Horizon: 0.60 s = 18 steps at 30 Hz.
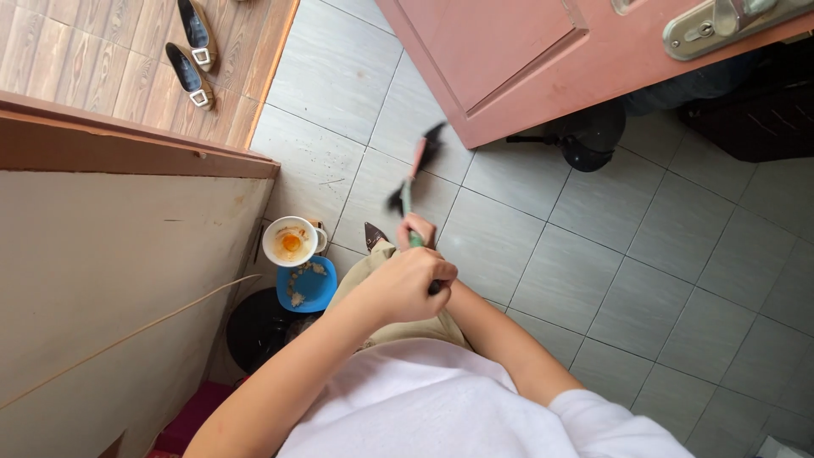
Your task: Sweeping the floor of a bedroom using a broom.
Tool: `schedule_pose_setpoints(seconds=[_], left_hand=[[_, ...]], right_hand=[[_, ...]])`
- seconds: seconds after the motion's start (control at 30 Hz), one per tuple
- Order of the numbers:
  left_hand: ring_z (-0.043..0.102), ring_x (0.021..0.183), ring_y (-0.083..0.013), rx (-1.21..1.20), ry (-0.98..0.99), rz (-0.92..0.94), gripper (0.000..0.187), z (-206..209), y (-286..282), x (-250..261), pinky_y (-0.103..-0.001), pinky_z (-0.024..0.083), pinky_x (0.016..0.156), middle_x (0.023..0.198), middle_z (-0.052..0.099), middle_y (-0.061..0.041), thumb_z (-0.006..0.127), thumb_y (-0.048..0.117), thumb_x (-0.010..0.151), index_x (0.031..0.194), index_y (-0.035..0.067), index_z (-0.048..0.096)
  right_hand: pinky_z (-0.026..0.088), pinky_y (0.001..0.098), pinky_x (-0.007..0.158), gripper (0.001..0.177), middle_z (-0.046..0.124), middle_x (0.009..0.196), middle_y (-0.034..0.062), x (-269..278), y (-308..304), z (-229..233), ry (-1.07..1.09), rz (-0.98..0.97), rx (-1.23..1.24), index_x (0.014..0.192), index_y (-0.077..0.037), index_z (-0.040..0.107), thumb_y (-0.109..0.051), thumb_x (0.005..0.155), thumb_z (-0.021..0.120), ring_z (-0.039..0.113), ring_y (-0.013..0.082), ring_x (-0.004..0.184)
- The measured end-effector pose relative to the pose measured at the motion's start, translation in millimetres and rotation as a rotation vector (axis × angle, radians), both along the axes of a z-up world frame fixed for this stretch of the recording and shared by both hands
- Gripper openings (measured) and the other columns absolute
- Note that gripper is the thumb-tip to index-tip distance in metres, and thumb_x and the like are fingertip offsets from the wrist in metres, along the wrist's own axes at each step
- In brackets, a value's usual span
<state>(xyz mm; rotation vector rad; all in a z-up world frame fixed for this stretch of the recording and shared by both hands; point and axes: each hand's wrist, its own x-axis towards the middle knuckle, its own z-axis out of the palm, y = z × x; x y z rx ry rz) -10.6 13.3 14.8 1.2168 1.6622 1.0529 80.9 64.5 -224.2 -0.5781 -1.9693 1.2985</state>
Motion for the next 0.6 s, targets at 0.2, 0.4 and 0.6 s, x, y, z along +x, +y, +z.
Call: schedule_pose_setpoints(seconds=[0.2, 0.4, 0.6], left_hand=[[0.063, 0.067, -0.0385, 0.028, 0.154, 0.111, 0.007, -10.3, -3.2, -14.8, -0.047, 0.052, 0.066, 0.066, 0.063, -0.020, 0.059, 0.006, 0.070, 0.066, 0.000, 0.062], [0.061, 0.059, -0.0401, 0.128, 0.103, -0.012, 0.009, 49.1, -14.7, 2.8, -0.048, 0.051, 0.063, 0.058, 0.059, -0.021, 0.061, 0.009, 0.065, 0.065, 0.000, 0.062], [0.061, 0.062, -0.0387, 0.000, 0.019, 0.066, 0.011, 19.8, -62.8, -20.3, -0.047, 0.050, 0.063, 0.063, 0.060, -0.020, 0.059, 0.006, 0.072, 0.065, -0.002, 0.059]], right_hand=[[0.048, 0.0335, 0.082, 0.026, 0.055, 0.110, 0.0111, -50.8, 6.3, 43.0, 0.102, 0.280, -0.055, 0.123, -0.004, 0.048, 0.003, 0.101, 0.061, 0.054, 0.0222, 0.093], [0.048, 0.0286, 0.062, 0.008, 0.061, 0.077, 0.0071, -9.2, 16.2, -2.4, -0.155, 0.326, -0.113, 0.095, -0.006, 0.062, 0.002, 0.097, 0.061, 0.058, 0.0170, 0.062], [0.047, 0.0413, 0.075, 0.015, 0.060, 0.096, 0.0193, -45.6, -43.2, 61.4, 0.149, 0.173, 0.179, 0.106, 0.005, 0.052, -0.007, 0.101, 0.059, 0.057, 0.0325, 0.082]])
